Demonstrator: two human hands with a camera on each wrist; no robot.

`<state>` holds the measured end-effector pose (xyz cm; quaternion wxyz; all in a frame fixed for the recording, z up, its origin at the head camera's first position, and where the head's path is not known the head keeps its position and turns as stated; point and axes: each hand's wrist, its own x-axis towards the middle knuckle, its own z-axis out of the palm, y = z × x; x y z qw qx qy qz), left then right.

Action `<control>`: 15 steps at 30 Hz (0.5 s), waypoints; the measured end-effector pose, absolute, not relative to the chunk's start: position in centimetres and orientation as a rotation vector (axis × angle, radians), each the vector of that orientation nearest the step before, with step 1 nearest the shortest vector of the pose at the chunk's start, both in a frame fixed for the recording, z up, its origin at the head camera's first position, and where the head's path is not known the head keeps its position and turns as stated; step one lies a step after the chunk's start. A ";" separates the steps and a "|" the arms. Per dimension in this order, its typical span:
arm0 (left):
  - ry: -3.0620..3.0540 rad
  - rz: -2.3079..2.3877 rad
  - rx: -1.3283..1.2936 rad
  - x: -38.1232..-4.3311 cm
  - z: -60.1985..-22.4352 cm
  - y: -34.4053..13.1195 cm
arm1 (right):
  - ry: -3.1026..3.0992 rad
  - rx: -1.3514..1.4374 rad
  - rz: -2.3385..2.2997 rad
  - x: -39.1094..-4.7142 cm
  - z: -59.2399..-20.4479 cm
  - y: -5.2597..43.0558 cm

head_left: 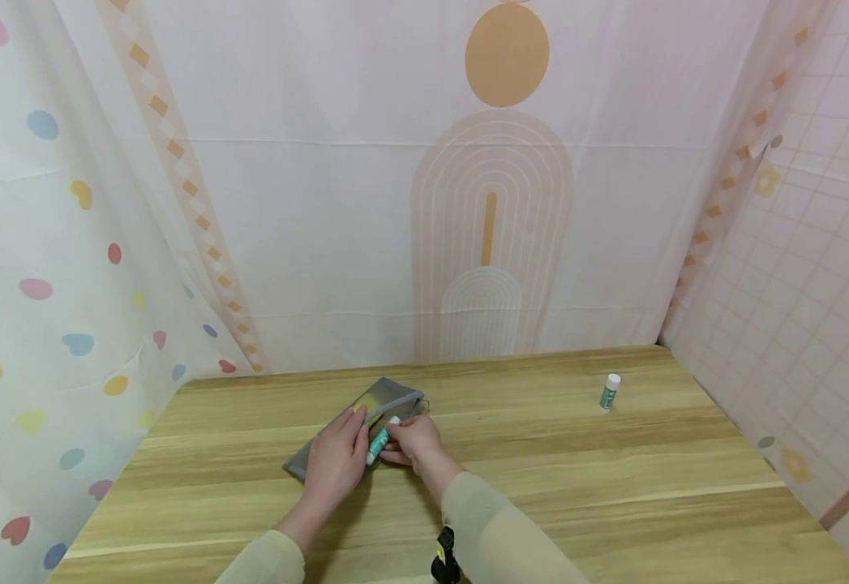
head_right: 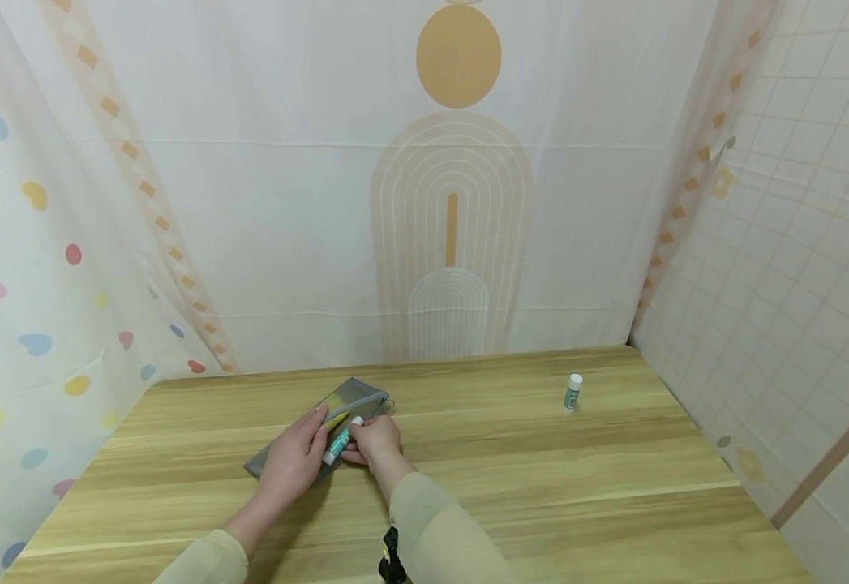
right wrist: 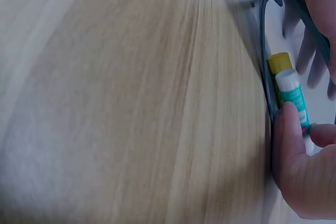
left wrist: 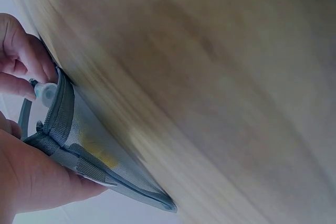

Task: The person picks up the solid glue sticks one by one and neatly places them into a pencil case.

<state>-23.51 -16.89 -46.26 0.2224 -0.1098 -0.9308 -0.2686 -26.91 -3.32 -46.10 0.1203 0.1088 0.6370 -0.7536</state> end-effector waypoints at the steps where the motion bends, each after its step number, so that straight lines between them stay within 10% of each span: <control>1: -2.573 -0.743 -0.300 -23.5 -46.3 -16.9 | 1.860 0.315 -2.202 -26.9 -46.1 -3.3; 15: -2.587 -0.751 -0.283 -23.8 -46.5 -17.0 | 1.874 0.298 -2.197 -27.1 -46.4 -3.2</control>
